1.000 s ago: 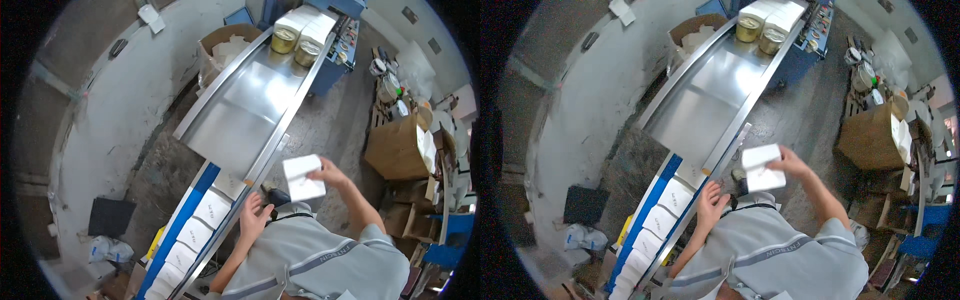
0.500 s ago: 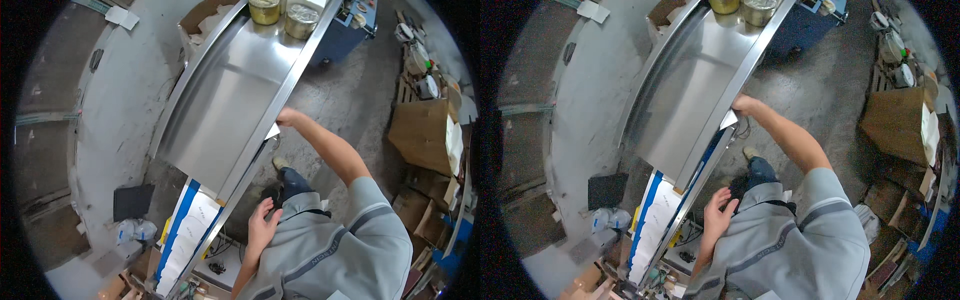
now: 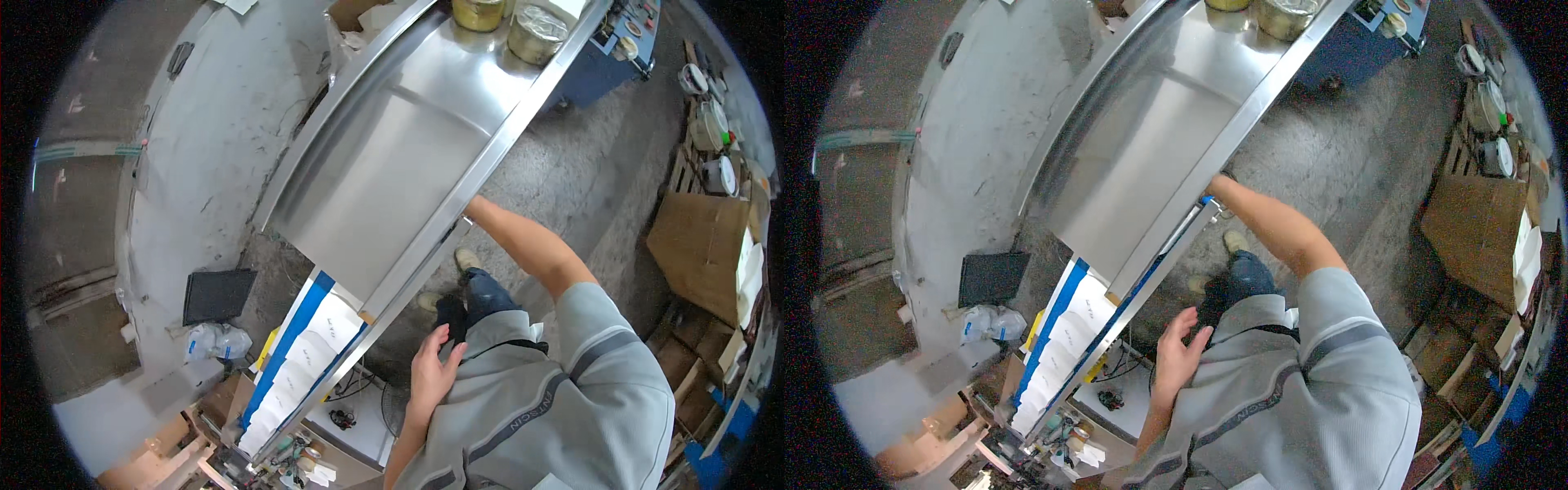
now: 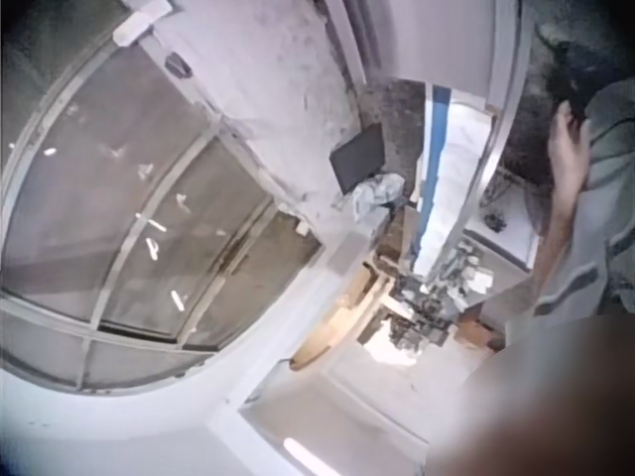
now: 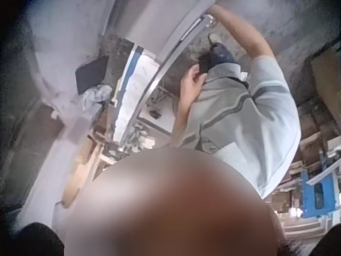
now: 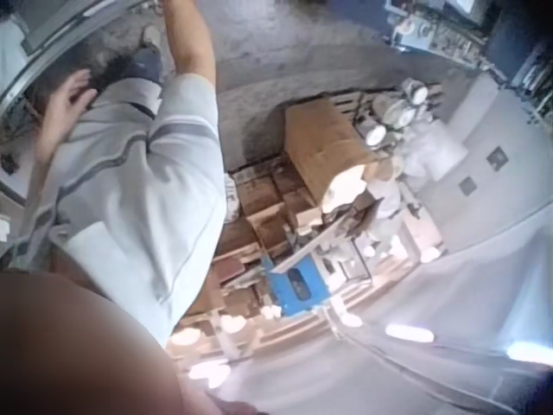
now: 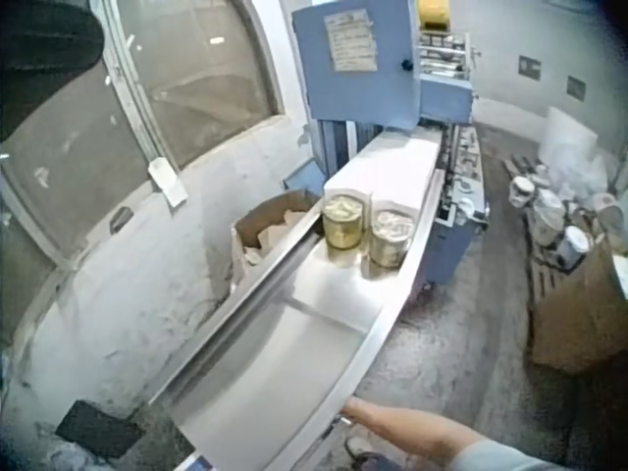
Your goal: Organizing and aligning paper product blocks on a conveyor belt in a paper mill.
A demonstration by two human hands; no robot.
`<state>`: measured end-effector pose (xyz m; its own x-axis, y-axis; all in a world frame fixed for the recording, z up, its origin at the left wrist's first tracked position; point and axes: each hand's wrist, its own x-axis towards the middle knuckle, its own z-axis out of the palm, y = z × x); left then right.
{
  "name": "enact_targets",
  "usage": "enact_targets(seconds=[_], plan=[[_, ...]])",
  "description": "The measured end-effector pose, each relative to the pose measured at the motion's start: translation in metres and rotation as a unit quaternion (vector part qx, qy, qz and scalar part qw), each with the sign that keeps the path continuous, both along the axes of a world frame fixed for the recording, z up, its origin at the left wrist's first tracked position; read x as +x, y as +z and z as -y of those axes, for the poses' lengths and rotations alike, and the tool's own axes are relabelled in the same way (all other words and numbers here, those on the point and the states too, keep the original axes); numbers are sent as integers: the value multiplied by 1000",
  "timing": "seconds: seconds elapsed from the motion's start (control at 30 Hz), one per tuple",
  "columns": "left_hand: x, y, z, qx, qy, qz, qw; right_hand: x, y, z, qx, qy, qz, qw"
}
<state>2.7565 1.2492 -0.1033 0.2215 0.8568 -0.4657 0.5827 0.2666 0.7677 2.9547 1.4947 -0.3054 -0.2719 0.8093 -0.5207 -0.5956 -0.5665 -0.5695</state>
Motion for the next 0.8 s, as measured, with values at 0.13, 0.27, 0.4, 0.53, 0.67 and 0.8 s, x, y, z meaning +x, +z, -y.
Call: enact_targets(seconds=[0.13, 0.27, 0.4, 0.53, 0.67, 0.8], plan=[[1, -3, 1, 12, 4, 1, 1000, 4, 5, 5, 16, -6, 47, 999], [2, -7, 2, 27, -15, -26, 999, 15, 1, 8, 27, -11, 96, 995], [4, -10, 4, 19, -12, -43, 999, 47, -19, 4, 23, -5, 145, 989], [-4, -15, 9, 1, 18, -31, 999, 97, -34, 19, 21, 0, 191, 981], [-18, -9, 18, -243, 215, 262, 909, 141, -70, 56, -40, 13, 110, 993], [-36, 1, 30, -287, 365, 551, 693, 162, -84, 143, -156, -4, 71, 985]])
